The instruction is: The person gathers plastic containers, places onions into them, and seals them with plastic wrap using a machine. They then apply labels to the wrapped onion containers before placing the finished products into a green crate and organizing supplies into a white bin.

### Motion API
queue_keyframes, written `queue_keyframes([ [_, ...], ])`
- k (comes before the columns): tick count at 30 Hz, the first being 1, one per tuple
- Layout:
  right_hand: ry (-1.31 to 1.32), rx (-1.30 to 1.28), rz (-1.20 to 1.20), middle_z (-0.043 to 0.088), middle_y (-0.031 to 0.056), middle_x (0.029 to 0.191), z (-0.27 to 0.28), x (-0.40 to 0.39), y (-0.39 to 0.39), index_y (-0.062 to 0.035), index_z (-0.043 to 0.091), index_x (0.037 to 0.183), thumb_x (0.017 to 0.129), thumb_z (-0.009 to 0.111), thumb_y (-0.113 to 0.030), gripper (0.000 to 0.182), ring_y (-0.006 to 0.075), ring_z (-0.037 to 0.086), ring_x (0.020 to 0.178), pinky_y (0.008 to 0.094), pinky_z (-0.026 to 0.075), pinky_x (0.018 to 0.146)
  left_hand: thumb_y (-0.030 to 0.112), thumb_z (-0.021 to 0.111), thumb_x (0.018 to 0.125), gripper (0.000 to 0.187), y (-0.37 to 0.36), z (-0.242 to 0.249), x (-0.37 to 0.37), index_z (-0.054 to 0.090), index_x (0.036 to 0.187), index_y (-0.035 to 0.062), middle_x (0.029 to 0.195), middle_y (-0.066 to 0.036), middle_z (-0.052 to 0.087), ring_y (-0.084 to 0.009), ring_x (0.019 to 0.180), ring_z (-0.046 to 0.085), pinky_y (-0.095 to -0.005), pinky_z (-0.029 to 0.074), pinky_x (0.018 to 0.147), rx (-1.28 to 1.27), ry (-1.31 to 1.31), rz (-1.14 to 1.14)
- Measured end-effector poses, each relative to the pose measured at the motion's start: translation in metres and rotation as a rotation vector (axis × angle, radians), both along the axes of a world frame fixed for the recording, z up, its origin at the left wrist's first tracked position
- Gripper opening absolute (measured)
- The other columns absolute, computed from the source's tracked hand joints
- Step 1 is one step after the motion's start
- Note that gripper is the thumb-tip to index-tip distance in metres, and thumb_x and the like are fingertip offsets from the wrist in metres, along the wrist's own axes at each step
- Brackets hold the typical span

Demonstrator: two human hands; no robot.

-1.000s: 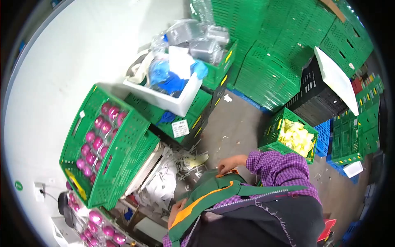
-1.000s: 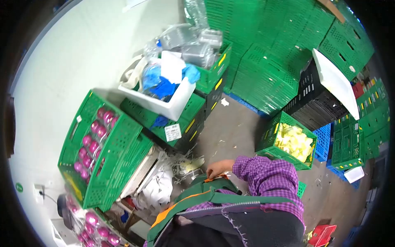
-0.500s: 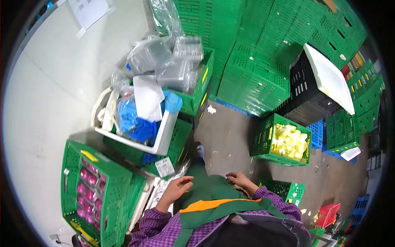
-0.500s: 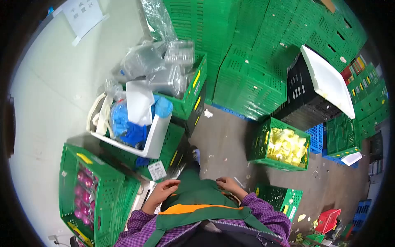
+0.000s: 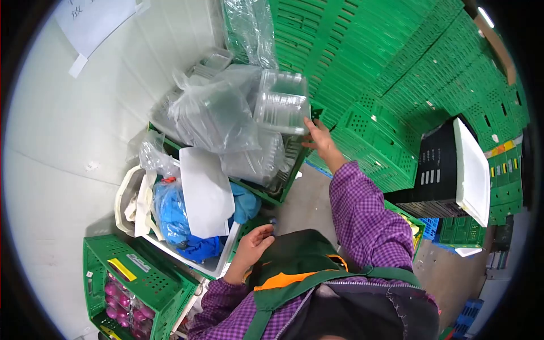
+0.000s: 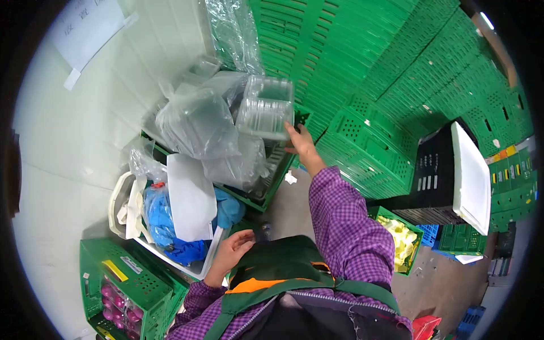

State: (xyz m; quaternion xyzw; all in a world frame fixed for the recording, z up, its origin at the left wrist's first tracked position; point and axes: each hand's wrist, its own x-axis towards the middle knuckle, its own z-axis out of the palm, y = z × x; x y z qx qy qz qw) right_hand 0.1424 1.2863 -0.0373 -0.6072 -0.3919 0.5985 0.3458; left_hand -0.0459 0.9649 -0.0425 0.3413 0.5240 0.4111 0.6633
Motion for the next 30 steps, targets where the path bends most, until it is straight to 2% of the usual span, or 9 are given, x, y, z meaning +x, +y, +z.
queue_keyframes([
  [5,0.182,-0.027,0.06,0.054,0.0153,0.118,-0.023,0.005,0.028,0.0049,0.047,0.124,0.086,0.049,-0.011,0.042,0.0282,0.058,0.101,0.0387,0.055,0.074,0.011,0.061,0.089,0.038,0.017,0.009,-0.011,0.052,0.125,-0.0004,0.121,-0.01,0.058,-0.0184,0.111,0.055,-0.0311,0.043,0.096,-0.038,0.003,0.169],
  [10,0.251,0.144,0.192,0.06,0.0119,0.108,0.009,0.039,0.017,0.004,0.049,0.123,0.087,0.049,-0.011,0.039,0.0217,0.062,0.09,0.034,0.056,0.069,0.01,0.06,0.089,0.041,0.048,0.043,0.004,0.05,0.127,0.0,0.124,-0.01,0.056,-0.0185,0.112,0.054,-0.0311,0.042,0.097,-0.005,-0.07,0.301],
  [14,0.042,0.473,0.495,0.064,0.0084,0.095,0.022,0.049,0.006,0.0013,0.05,0.124,0.085,0.051,-0.01,0.041,0.0153,0.062,0.077,0.0283,0.05,0.063,0.024,0.072,0.081,0.088,0.095,0.068,0.036,0.017,0.146,0.0045,0.141,-0.012,0.039,-0.0236,0.121,0.046,-0.036,0.039,0.101,0.202,-0.541,0.635],
  [16,0.064,0.376,0.67,0.064,0.0092,0.089,0.058,0.048,-0.006,-0.0015,0.052,0.124,0.082,0.051,-0.008,0.042,0.0145,0.06,0.071,0.0283,0.047,0.06,0.031,0.072,0.08,0.097,0.112,0.077,0.055,0.007,0.148,0.0051,0.144,-0.014,0.032,-0.0251,0.126,0.042,-0.0383,0.038,0.102,0.434,-0.386,0.678],
  [18,0.091,0.453,0.866,0.064,0.0106,0.086,0.059,0.05,-0.015,-0.003,0.052,0.125,0.084,0.057,-0.012,0.042,0.0151,0.059,0.068,0.031,0.048,0.061,0.031,0.069,0.082,0.093,0.108,0.078,0.07,0.009,0.146,0.0015,0.141,-0.016,0.036,-0.0266,0.123,0.045,-0.0399,0.038,0.101,0.34,-0.004,0.826],
  [20,0.181,0.434,0.977,0.064,0.0116,0.087,0.07,0.057,-0.018,-0.003,0.053,0.124,0.084,0.06,-0.016,0.043,0.0161,0.06,0.069,0.0313,0.049,0.062,0.016,0.064,0.082,0.063,0.094,0.073,0.068,0.036,0.134,-0.007,0.123,-0.017,0.053,-0.0288,0.109,0.055,-0.0388,0.042,0.097,0.058,0.182,0.995],
  [22,0.265,0.443,1.092,0.064,0.0127,0.087,0.065,0.069,-0.004,-0.0029,0.053,0.124,0.084,0.063,-0.019,0.044,0.0172,0.061,0.07,0.0317,0.049,0.064,0.022,0.058,0.084,0.056,0.101,0.095,0.088,0.044,0.125,-0.0137,0.119,-0.022,0.055,-0.0321,0.11,0.056,-0.0416,0.043,0.097,0.047,0.134,1.251],
  [24,0.424,0.332,1.252,0.066,0.0144,0.09,0.036,0.078,0.008,-0.0024,0.053,0.124,0.083,0.067,-0.025,0.049,0.0187,0.063,0.074,0.0313,0.051,0.068,0.022,0.059,0.082,0.057,0.086,0.1,0.101,0.044,0.127,-0.0084,0.118,-0.021,0.056,-0.0291,0.102,0.059,-0.039,0.048,0.09,0.039,0.113,1.304],
  [30,-0.056,0.453,1.148,0.062,0.0173,0.104,-0.021,0.064,0.088,0.0001,0.05,0.124,0.078,0.067,-0.02,0.053,0.0288,0.062,0.093,0.0371,0.049,0.08,0.024,0.057,0.083,0.056,0.05,0.09,0.134,0.042,0.131,-0.0013,0.122,-0.016,0.054,-0.0304,0.111,0.054,-0.0449,0.043,0.096,0.157,-0.098,1.649],
])
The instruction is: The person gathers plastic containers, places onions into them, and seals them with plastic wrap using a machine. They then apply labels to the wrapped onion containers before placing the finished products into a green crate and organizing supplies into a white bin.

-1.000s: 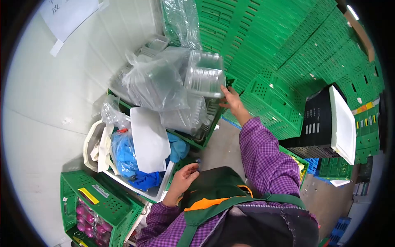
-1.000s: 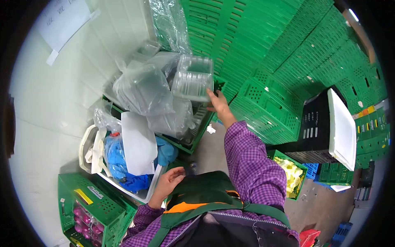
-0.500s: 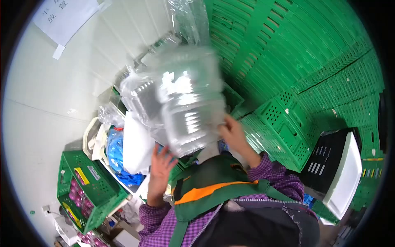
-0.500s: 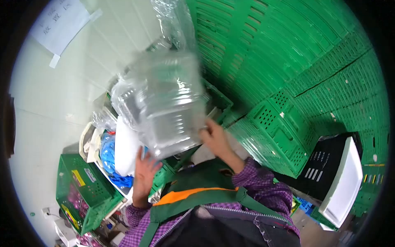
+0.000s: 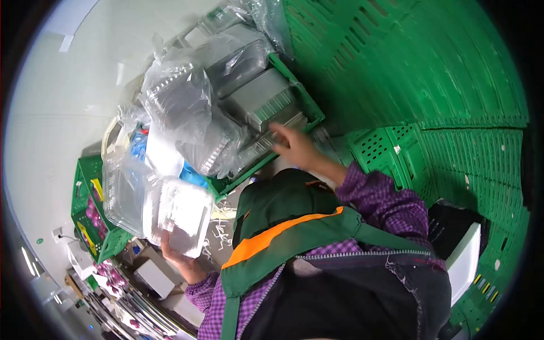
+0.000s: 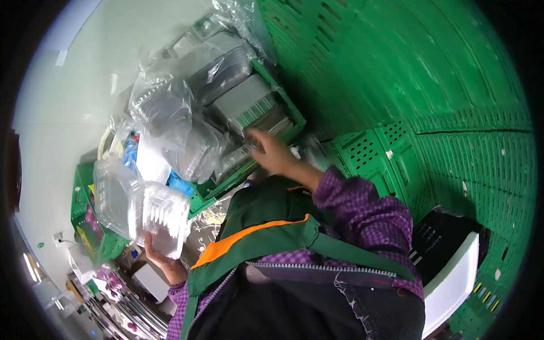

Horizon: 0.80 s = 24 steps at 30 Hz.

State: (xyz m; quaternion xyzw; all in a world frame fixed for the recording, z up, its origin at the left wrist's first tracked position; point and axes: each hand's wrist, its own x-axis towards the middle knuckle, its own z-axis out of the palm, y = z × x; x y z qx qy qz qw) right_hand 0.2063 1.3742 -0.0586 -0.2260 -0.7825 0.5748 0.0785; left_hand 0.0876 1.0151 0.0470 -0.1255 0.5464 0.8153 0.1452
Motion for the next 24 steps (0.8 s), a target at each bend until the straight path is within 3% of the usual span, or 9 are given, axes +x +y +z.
queue_keyframes([
  [2,0.244,0.487,-0.055,0.059,0.0185,0.113,-0.019,-0.035,0.033,-0.0005,0.049,0.125,0.076,0.068,-0.021,0.056,0.0331,0.056,0.105,0.041,0.045,0.088,0.024,0.057,0.083,0.057,-0.002,0.001,0.01,0.042,0.131,-0.0009,0.122,-0.016,0.054,-0.0307,0.111,0.054,-0.0453,0.044,0.096,-0.048,-0.043,0.061],
  [7,0.263,0.575,0.187,0.05,0.0217,0.127,-0.032,-0.143,0.096,-0.0026,0.049,0.127,0.074,0.073,-0.031,0.065,0.0356,0.046,0.119,0.0424,0.035,0.102,0.026,0.061,0.08,0.058,0.016,-0.003,0.035,0.044,0.129,0.0014,0.119,-0.014,0.055,-0.0299,0.108,0.055,-0.0461,0.046,0.093,-0.018,-0.127,0.124],
  [9,-0.067,0.745,0.454,0.053,0.0214,0.121,-0.044,-0.162,0.102,-0.0054,0.05,0.127,0.066,0.076,-0.045,0.077,0.0351,0.048,0.115,0.0459,0.033,0.1,0.025,0.06,0.079,0.058,0.014,-0.007,0.041,0.044,0.13,0.0013,0.119,-0.015,0.055,-0.0302,0.108,0.055,-0.0455,0.046,0.092,-0.004,-0.16,0.147],
  [12,-0.116,0.766,0.62,0.05,0.0209,0.123,-0.008,-0.135,0.098,-0.0077,0.045,0.133,0.058,0.078,-0.052,0.093,0.0359,0.043,0.119,0.0479,0.028,0.104,0.024,0.058,0.08,0.058,0.005,-0.011,0.05,0.042,0.131,0.0014,0.121,-0.015,0.054,-0.0302,0.111,0.053,-0.0446,0.043,0.096,0.031,-0.222,0.168],
  [15,0.038,0.837,0.686,0.047,0.0164,0.121,-0.003,-0.09,0.08,-0.0107,0.035,0.14,0.053,0.085,-0.036,0.103,0.0349,0.041,0.118,0.0478,0.024,0.107,0.023,0.056,0.08,0.061,-0.006,-0.022,0.053,0.04,0.134,0.0014,0.128,-0.015,0.051,-0.0295,0.117,0.051,-0.0431,0.041,0.099,-0.028,-0.276,0.206],
  [19,-0.056,0.866,0.608,0.042,0.0174,0.132,0.009,-0.069,0.073,-0.0146,0.032,0.142,0.051,0.087,-0.022,0.106,0.0373,0.036,0.127,0.051,0.023,0.109,0.022,0.057,0.079,0.06,-0.012,-0.031,0.041,0.04,0.134,0.001,0.127,-0.015,0.052,-0.0296,0.116,0.051,-0.0425,0.041,0.099,0.012,-0.279,0.191],
  [24,-0.141,1.047,0.61,0.044,0.0162,0.128,0.009,-0.068,0.069,-0.0153,0.03,0.142,0.052,0.087,-0.023,0.107,0.0364,0.038,0.124,0.0497,0.025,0.108,0.021,0.058,0.079,0.06,-0.016,-0.04,0.024,0.041,0.133,0.0014,0.126,-0.014,0.052,-0.0286,0.115,0.051,-0.0408,0.04,0.099,-0.014,-0.279,0.153],
])
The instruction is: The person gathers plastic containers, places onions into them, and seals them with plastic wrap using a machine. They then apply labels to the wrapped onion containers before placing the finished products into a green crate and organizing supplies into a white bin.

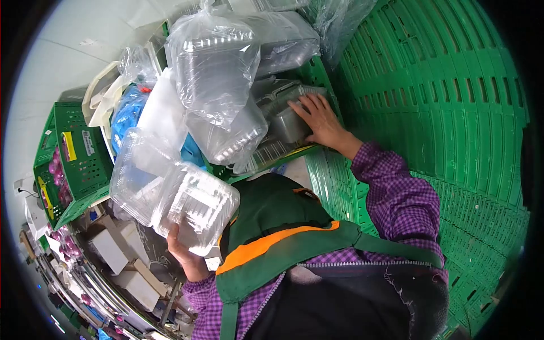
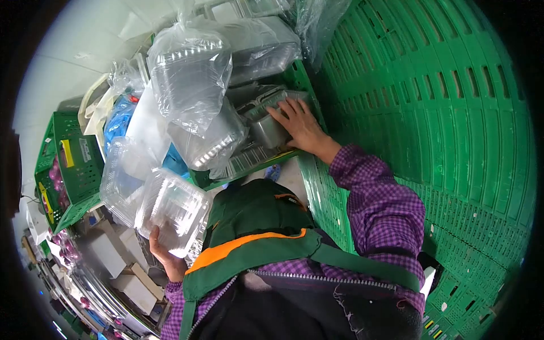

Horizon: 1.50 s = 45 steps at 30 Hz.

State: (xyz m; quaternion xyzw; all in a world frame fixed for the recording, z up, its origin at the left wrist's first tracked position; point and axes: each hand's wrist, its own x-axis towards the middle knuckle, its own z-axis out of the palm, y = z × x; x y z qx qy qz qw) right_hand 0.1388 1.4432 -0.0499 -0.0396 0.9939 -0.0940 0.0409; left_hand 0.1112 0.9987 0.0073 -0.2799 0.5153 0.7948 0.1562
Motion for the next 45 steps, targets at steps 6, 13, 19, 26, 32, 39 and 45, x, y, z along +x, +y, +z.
queue_keyframes([
  [6,-0.165,-0.136,0.124,0.054,0.0144,0.107,0.0,-0.031,0.018,-0.0106,0.043,0.127,0.055,0.083,-0.027,0.085,0.0339,0.052,0.105,0.0433,0.039,0.092,0.019,0.058,0.079,0.053,-0.006,-0.011,-0.013,0.046,0.127,0.0008,0.12,-0.014,0.055,-0.0277,0.111,0.052,-0.04,0.041,0.098,0.105,0.032,-0.035],
  [13,0.019,-0.291,-0.082,0.061,0.0146,0.099,0.059,-0.028,0.009,-0.0051,0.05,0.111,0.058,0.081,-0.029,0.065,0.0333,0.061,0.092,0.041,0.049,0.078,0.018,0.06,0.078,0.063,-0.021,0.002,-0.014,0.039,0.134,0.0,0.125,-0.014,0.052,-0.0295,0.118,0.048,-0.0432,0.036,0.104,0.139,0.131,-0.013],
  [19,0.504,-0.697,-0.453,0.059,0.0107,0.106,0.152,0.015,0.019,0.0003,0.046,0.117,0.06,0.086,-0.02,0.073,0.0207,0.058,0.099,0.0338,0.047,0.087,0.023,0.063,0.077,0.068,0.0,0.035,-0.017,0.037,0.136,-0.0002,0.126,-0.018,0.05,-0.031,0.116,0.05,-0.0444,0.04,0.101,0.021,0.249,-0.086],
  [26,0.974,-1.134,-0.583,0.057,0.0096,0.112,0.181,0.096,0.012,0.0036,0.04,0.127,0.064,0.076,-0.011,0.073,0.0199,0.058,0.102,0.0319,0.046,0.091,0.016,0.063,0.082,0.063,0.082,0.042,-0.024,0.036,0.137,-0.002,0.131,-0.016,0.048,-0.028,0.121,0.048,-0.0377,0.037,0.102,-0.124,0.319,-0.346],
  [32,0.849,-1.185,-0.838,0.054,0.0113,0.118,0.163,0.176,0.002,0.0056,0.038,0.13,0.058,0.081,-0.029,0.091,0.0208,0.056,0.109,0.0339,0.045,0.094,0.013,0.064,0.085,0.056,0.211,0.04,-0.054,0.041,0.134,-0.002,0.122,-0.011,0.053,-0.0169,0.109,0.049,-0.0317,0.038,0.097,-0.091,0.504,-0.65],
  [39,0.687,-1.13,-0.814,0.05,0.0111,0.124,0.139,0.229,-0.014,0.0051,0.037,0.131,0.048,0.087,-0.033,0.103,0.0225,0.049,0.117,0.0362,0.038,0.101,0.021,0.062,0.088,0.075,0.266,0.013,-0.042,0.018,0.144,-0.0048,0.14,-0.023,0.036,-0.0278,0.129,0.038,-0.0347,0.035,0.103,-0.279,0.451,-1.105],
  [45,0.591,-1.355,-0.797,0.051,0.0106,0.122,0.119,0.233,-0.021,0.0033,0.038,0.13,0.047,0.089,-0.027,0.102,0.0225,0.049,0.115,0.0351,0.037,0.099,0.021,0.056,0.092,0.075,0.269,0.008,-0.031,0.009,0.147,0.0033,0.144,-0.02,0.03,-0.0308,0.128,0.039,-0.0405,0.036,0.102,-0.004,-0.006,-0.92],
])
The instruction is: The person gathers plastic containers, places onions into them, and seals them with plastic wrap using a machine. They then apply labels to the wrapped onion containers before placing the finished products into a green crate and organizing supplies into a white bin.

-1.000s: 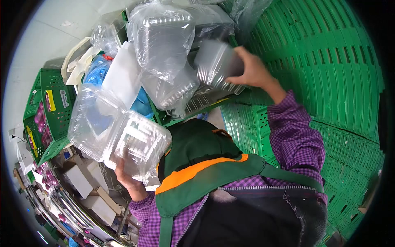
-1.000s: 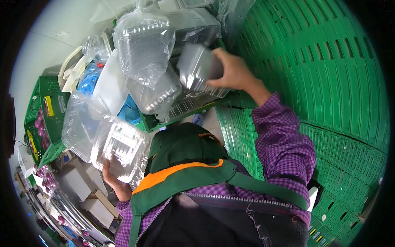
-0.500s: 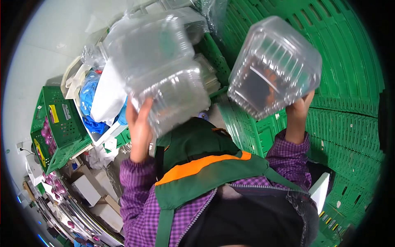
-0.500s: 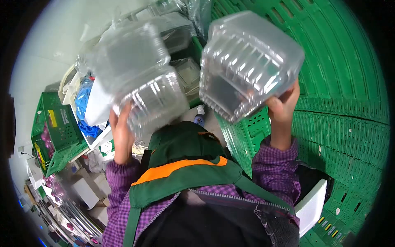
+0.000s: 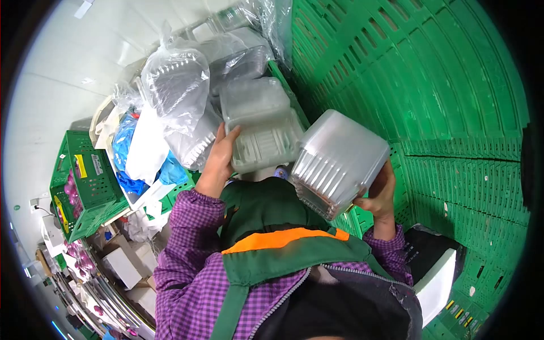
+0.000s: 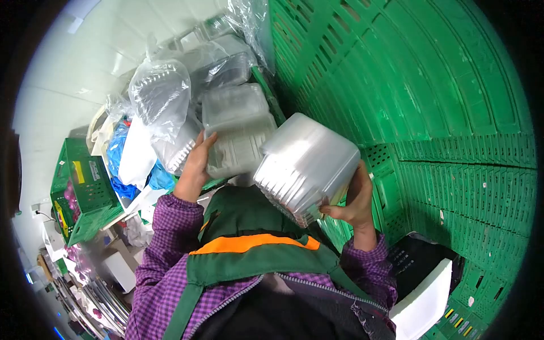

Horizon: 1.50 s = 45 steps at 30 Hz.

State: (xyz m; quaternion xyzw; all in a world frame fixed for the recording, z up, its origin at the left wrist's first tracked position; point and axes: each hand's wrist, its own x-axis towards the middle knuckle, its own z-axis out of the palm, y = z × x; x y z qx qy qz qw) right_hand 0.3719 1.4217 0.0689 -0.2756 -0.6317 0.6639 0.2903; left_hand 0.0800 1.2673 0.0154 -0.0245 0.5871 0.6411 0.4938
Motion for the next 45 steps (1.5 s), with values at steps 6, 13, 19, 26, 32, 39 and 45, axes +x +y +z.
queue_keyframes([
  [6,-0.032,-0.029,0.114,0.054,0.0088,0.115,0.0,-0.016,0.0,0.0005,0.043,0.122,0.047,0.088,-0.02,0.089,0.0197,0.052,0.11,0.034,0.04,0.095,0.022,0.056,0.091,0.073,0.029,-0.088,-0.005,0.013,0.146,0.002,0.142,-0.019,0.033,-0.0316,0.124,0.041,-0.0398,0.037,0.101,-0.012,0.049,0.286],
  [13,-0.047,-0.096,0.22,0.055,0.0088,0.113,-0.004,-0.024,-0.012,-0.0007,0.044,0.12,0.048,0.089,-0.019,0.086,0.0181,0.053,0.107,0.0327,0.042,0.092,0.024,0.057,0.089,0.071,0.042,-0.149,-0.017,0.02,0.143,-0.0026,0.14,-0.023,0.037,-0.0329,0.125,0.042,-0.0342,0.033,0.104,-0.453,0.695,0.094],
  [19,-0.093,-0.106,0.311,0.055,0.0074,0.111,-0.011,-0.029,-0.016,-0.002,0.045,0.117,0.047,0.089,-0.018,0.084,0.0177,0.053,0.106,0.0331,0.041,0.093,0.027,0.064,0.087,0.075,0.028,-0.084,0.007,0.024,0.141,-0.0073,0.139,-0.026,0.038,-0.0313,0.13,0.038,-0.0315,0.03,0.106,-0.486,0.703,-0.033],
  [26,-0.03,-0.237,0.418,0.053,0.0074,0.115,-0.033,-0.068,-0.015,-0.0006,0.043,0.122,0.049,0.085,-0.016,0.085,0.0187,0.052,0.109,0.0333,0.041,0.095,0.052,0.048,0.092,0.081,-0.064,-0.014,0.063,0.02,0.144,-0.0036,0.146,-0.019,0.03,-0.0252,0.136,0.028,-0.0353,0.022,0.111,0.311,0.134,-0.043],
  [32,-0.107,-0.457,0.441,0.051,0.0109,0.123,-0.06,-0.085,-0.066,0.0028,0.038,0.131,0.059,0.075,-0.036,0.09,0.0225,0.051,0.113,0.0358,0.042,0.097,0.052,0.064,0.082,0.101,-0.142,-0.007,0.085,0.006,0.148,0.0021,0.149,-0.014,0.022,-0.0238,0.136,0.025,-0.0378,0.022,0.111,0.502,0.291,-0.092],
  [39,-0.065,-0.454,0.91,0.055,0.0128,0.121,-0.072,-0.13,-0.186,-0.0002,0.046,0.128,0.096,0.042,-0.03,0.043,0.0225,0.057,0.108,0.0365,0.048,0.09,0.041,0.081,0.069,0.113,-0.281,0.001,0.124,0.01,0.148,0.0038,0.143,-0.011,0.031,-0.0215,0.132,0.032,-0.0387,0.027,0.11,0.641,0.18,0.266],
  [45,-0.184,-0.595,1.299,0.051,0.0119,0.123,-0.078,-0.139,-0.352,0.0021,0.041,0.13,0.093,0.051,-0.046,0.061,0.0215,0.052,0.111,0.0338,0.043,0.093,0.034,0.081,0.07,0.1,-0.447,-0.017,0.184,0.023,0.143,-0.0005,0.138,-0.008,0.04,-0.0178,0.126,0.04,-0.0329,0.03,0.107,0.645,0.062,0.657],
])
